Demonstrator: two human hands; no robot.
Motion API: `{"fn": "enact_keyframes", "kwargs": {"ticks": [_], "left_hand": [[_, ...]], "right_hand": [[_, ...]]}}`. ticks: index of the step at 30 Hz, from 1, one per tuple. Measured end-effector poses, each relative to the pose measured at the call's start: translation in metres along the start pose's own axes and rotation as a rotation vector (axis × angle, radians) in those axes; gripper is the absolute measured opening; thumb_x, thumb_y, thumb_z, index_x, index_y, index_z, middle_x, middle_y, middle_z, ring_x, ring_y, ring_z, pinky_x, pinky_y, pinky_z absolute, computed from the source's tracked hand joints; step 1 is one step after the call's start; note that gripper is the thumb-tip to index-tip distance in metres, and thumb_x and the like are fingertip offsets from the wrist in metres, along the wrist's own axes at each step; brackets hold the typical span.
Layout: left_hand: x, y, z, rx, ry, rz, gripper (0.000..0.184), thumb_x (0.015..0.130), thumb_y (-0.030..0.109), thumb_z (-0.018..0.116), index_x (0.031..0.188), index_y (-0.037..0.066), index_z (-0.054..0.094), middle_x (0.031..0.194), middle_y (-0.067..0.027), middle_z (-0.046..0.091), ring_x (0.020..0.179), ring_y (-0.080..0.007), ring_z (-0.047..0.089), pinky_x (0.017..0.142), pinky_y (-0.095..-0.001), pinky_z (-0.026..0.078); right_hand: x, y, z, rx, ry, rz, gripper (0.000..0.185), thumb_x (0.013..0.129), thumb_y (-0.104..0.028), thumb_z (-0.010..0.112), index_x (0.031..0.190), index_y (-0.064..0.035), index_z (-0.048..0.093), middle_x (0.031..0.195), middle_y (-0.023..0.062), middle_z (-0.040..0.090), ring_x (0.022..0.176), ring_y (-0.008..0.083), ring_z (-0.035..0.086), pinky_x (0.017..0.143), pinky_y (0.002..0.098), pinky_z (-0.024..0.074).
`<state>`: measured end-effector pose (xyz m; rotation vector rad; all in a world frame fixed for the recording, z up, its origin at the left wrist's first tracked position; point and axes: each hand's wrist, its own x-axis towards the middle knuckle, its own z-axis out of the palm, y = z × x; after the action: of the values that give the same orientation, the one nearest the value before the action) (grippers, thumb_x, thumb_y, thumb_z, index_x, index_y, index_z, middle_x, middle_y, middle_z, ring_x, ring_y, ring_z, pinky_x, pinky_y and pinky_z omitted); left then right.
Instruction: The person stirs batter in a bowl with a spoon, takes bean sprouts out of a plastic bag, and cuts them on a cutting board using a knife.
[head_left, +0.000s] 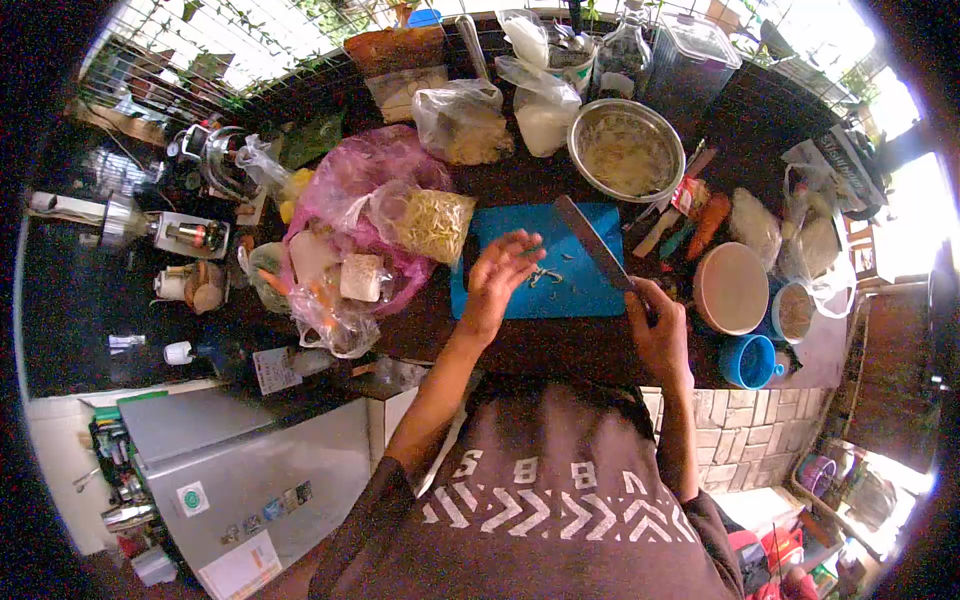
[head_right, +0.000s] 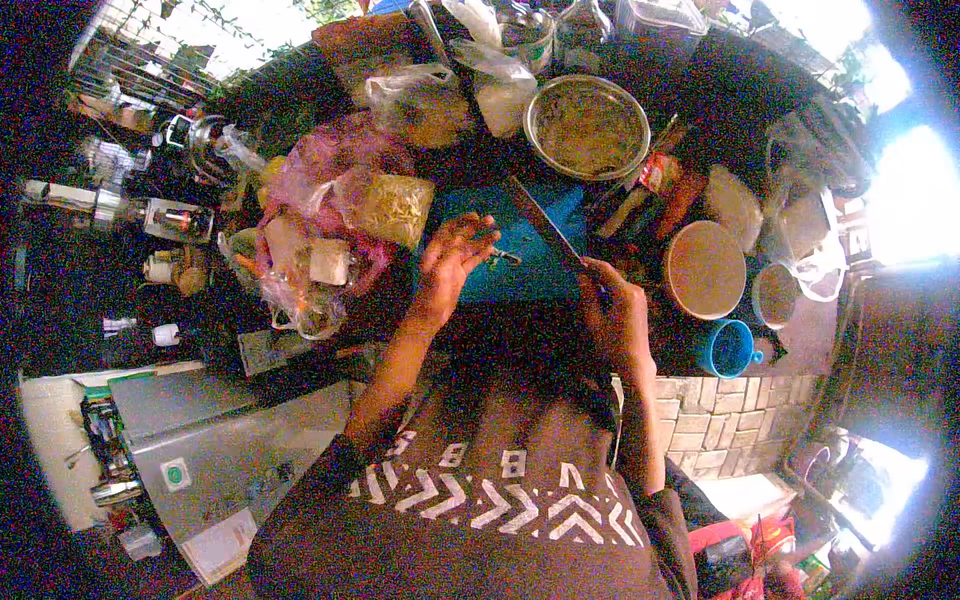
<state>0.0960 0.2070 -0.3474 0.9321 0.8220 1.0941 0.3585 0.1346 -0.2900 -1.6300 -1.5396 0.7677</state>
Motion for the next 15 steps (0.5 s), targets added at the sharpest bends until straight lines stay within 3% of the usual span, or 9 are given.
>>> {"fn": "enact_keyframes", "kwargs": {"ticks": [1, 3, 4, 9, 12, 15], "left_hand": [[-0.002, -0.003, -0.002, 0.001, 0.001, -0.002, 0.042, 0.108, 0.034, 0.049, 0.147, 0.017, 0.051, 0.149, -0.0116, 0.057, 0.129, -0.0359, 0.059, 0.115, -0.0534, 0.04], [-0.005, 0.014, 0.014, -0.609, 0.041, -0.024, 0.064, 0.106, 0.056, 0.043, 0.159, 0.022, 0.033, 0.162, -0.0112, 0.04, 0.14, -0.0377, 0.048, 0.115, -0.0595, 0.037], [-0.004, 0.014, 0.013, -0.625, 0.021, -0.029, 0.075, 0.103, 0.067, 0.038, 0.164, 0.026, 0.022, 0.168, -0.009, 0.029, 0.145, -0.0394, 0.04, 0.114, -0.0638, 0.036], [-0.003, 0.018, 0.014, -0.752, 0.017, -0.021, 0.073, 0.103, 0.069, 0.037, 0.162, 0.027, 0.028, 0.167, -0.0059, 0.033, 0.143, -0.0394, 0.043, 0.113, -0.0633, 0.037], [-0.006, 0.021, 0.016, -0.746, 0.018, -0.031, 0.073, 0.102, 0.071, 0.035, 0.161, 0.027, 0.031, 0.166, -0.0053, 0.034, 0.142, -0.0392, 0.043, 0.113, -0.062, 0.037], [-0.008, 0.022, 0.017, -0.735, 0.036, -0.046, 0.074, 0.102, 0.072, 0.034, 0.161, 0.028, 0.032, 0.166, -0.0055, 0.034, 0.143, -0.0386, 0.043, 0.114, -0.0607, 0.037]], "right_hand": [[-0.002, 0.0, 0.002, 0.04, 0.008, 0.003, 0.023, 0.098, -0.01, 0.066, 0.119, -0.0003, 0.07, 0.089, 0.0152, 0.073, 0.077, 0.0134, 0.064, 0.072, 0.0312, 0.0512], [-0.007, -0.006, 0.008, 0.042, -0.051, 0.035, 0.023, 0.098, -0.01, 0.066, 0.118, -0.0003, 0.07, 0.09, 0.0161, 0.074, 0.079, 0.0159, 0.067, 0.074, 0.0322, 0.0522], [-0.01, -0.009, 0.01, 0.044, -0.108, 0.064, 0.023, 0.098, -0.01, 0.066, 0.118, -0.0003, 0.07, 0.092, 0.0169, 0.074, 0.081, 0.0184, 0.07, 0.075, 0.0332, 0.0533], [-0.014, -0.013, 0.014, -0.085, -0.257, 0.004, 0.021, 0.097, -0.011, 0.067, 0.116, -0.0012, 0.071, 0.096, 0.0219, 0.075, 0.092, 0.0306, 0.076, 0.079, 0.0374, 0.0559], [-0.015, -0.016, 0.014, -0.183, -0.174, 0.05, 0.021, 0.097, -0.013, 0.068, 0.115, -0.0019, 0.071, 0.095, 0.0221, 0.075, 0.091, 0.0349, 0.075, 0.079, 0.0389, 0.0563], [-0.015, -0.021, 0.013, -0.051, -0.187, 0.19, 0.023, 0.097, -0.015, 0.069, 0.115, -0.0027, 0.071, 0.097, 0.0223, 0.075, 0.093, 0.0387, 0.074, 0.079, 0.0411, 0.0566]]}}
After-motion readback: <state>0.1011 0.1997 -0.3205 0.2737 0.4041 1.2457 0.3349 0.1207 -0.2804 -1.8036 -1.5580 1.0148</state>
